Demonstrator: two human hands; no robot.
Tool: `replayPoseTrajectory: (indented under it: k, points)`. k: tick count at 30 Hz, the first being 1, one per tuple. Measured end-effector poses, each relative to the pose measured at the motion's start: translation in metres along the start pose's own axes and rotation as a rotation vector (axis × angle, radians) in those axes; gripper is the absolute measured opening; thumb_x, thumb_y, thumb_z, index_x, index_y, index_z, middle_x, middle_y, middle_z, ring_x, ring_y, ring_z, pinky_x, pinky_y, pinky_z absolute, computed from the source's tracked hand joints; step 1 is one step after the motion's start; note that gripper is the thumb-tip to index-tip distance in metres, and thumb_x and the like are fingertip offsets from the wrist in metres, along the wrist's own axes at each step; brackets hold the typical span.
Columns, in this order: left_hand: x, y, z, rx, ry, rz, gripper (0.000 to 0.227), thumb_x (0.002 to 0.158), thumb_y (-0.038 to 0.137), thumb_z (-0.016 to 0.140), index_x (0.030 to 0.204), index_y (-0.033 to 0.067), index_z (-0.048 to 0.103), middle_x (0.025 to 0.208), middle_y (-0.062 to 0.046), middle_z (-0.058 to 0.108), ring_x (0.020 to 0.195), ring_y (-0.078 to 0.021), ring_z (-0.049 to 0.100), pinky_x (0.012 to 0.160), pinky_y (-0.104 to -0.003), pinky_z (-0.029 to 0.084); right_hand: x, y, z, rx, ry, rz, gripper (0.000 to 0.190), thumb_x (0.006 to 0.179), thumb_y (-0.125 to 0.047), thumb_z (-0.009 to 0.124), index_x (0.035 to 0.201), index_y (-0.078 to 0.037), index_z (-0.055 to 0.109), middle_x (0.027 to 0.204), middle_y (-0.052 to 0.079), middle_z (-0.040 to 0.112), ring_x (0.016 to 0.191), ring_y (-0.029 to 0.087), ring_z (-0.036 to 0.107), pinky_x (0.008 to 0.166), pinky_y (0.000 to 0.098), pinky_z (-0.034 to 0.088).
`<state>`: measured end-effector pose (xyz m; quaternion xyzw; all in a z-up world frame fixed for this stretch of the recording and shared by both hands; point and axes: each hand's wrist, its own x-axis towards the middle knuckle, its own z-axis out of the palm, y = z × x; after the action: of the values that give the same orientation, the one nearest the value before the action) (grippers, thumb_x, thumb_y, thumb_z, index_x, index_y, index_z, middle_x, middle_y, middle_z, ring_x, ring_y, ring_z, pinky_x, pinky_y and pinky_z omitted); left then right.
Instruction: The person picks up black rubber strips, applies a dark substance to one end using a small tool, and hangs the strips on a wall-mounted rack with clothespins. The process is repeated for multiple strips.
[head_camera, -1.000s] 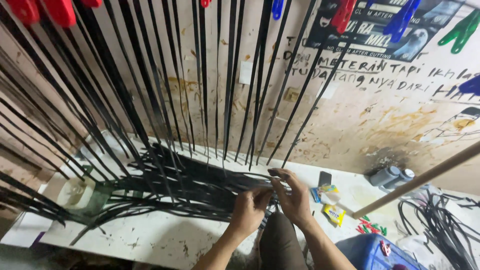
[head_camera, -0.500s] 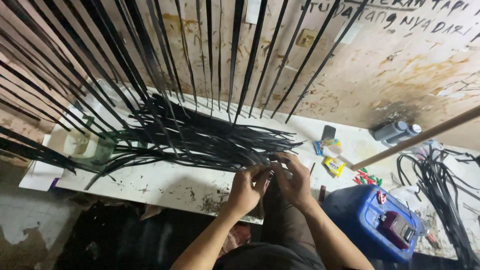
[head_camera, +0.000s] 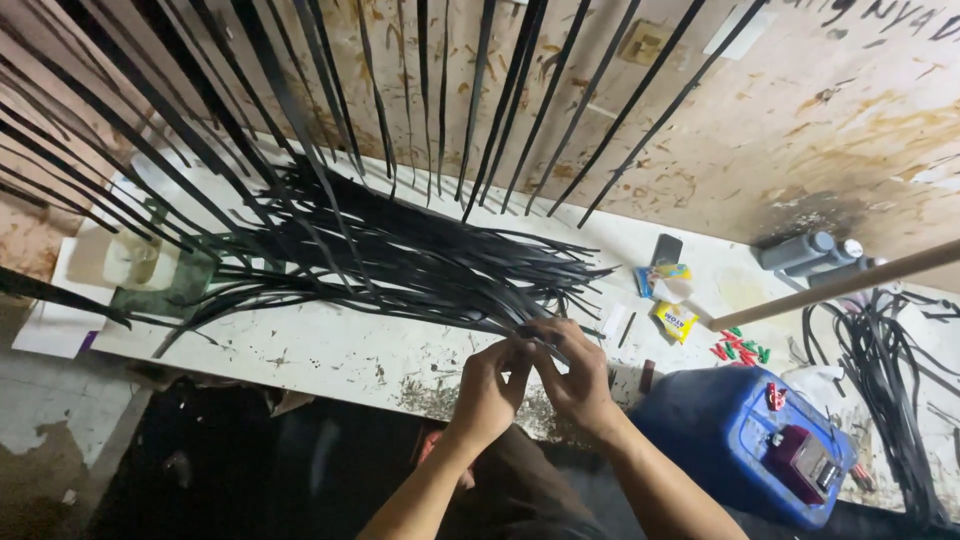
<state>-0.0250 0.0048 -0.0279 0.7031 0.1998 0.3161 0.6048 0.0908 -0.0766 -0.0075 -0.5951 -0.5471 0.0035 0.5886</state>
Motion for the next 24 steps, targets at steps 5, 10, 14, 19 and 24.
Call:
replayPoseTrajectory:
  k: [5,10,14,19,24]
  points:
    - [-0.015,-0.062,-0.005,0.069,0.020,0.115,0.014,0.096,0.001,0.062,0.107,0.0016,0.071,0.099,-0.012,0.077,0.092,-0.0244,0.078,0.082,-0.031,0.061,-0.024,0.030,0.021,0.029,-0.152,0.017,0.016,0.098,-0.001,0.064,0.113,0.004,0.066,0.110,0.018,0.072,0.103,0.028,0.071,0.094,0.0373,0.060]
    - [-0.036,-0.121,-0.006,0.099,0.061,0.094,0.015,0.096,0.002,0.065,0.110,0.0017,0.072,0.100,-0.011,0.078,0.090,-0.0221,0.077,0.081,-0.031,0.062,-0.058,0.068,0.041,0.007,-0.169,0.021,0.013,0.100,-0.006,0.062,0.103,0.005,0.067,0.101,0.016,0.072,0.093,0.027,0.071,0.086,0.0352,0.059]
    - [-0.053,-0.183,0.009,0.151,0.079,0.055,0.012,0.098,0.013,0.066,0.100,0.0030,0.072,0.084,-0.008,0.075,0.069,-0.0187,0.072,0.061,-0.030,0.055,-0.104,0.117,0.048,0.091,-0.193,0.015,0.009,0.100,-0.001,0.060,0.097,0.006,0.065,0.090,0.015,0.067,0.083,0.024,0.065,0.076,0.0327,0.057]
    - [-0.090,-0.277,0.055,0.242,0.092,0.097,0.012,0.098,0.016,0.068,0.092,0.0056,0.067,0.074,-0.004,0.071,0.055,-0.0153,0.065,0.048,-0.029,0.048,-0.184,0.181,0.046,0.121,-0.187,-0.091,0.013,0.100,-0.004,0.058,0.090,0.004,0.060,0.082,0.013,0.062,0.076,0.025,0.060,0.072,0.0349,0.052]
    - [-0.168,-0.408,0.134,0.405,0.139,0.207,0.029,0.102,0.025,0.060,0.077,0.0099,0.058,0.063,-0.004,0.061,0.053,-0.0212,0.060,0.049,-0.037,0.044,-0.326,0.277,0.036,0.157,-0.052,-0.385,0.020,0.092,0.002,0.064,0.079,0.004,0.050,0.071,0.018,0.061,0.065,0.032,0.059,0.069,0.0432,0.051]
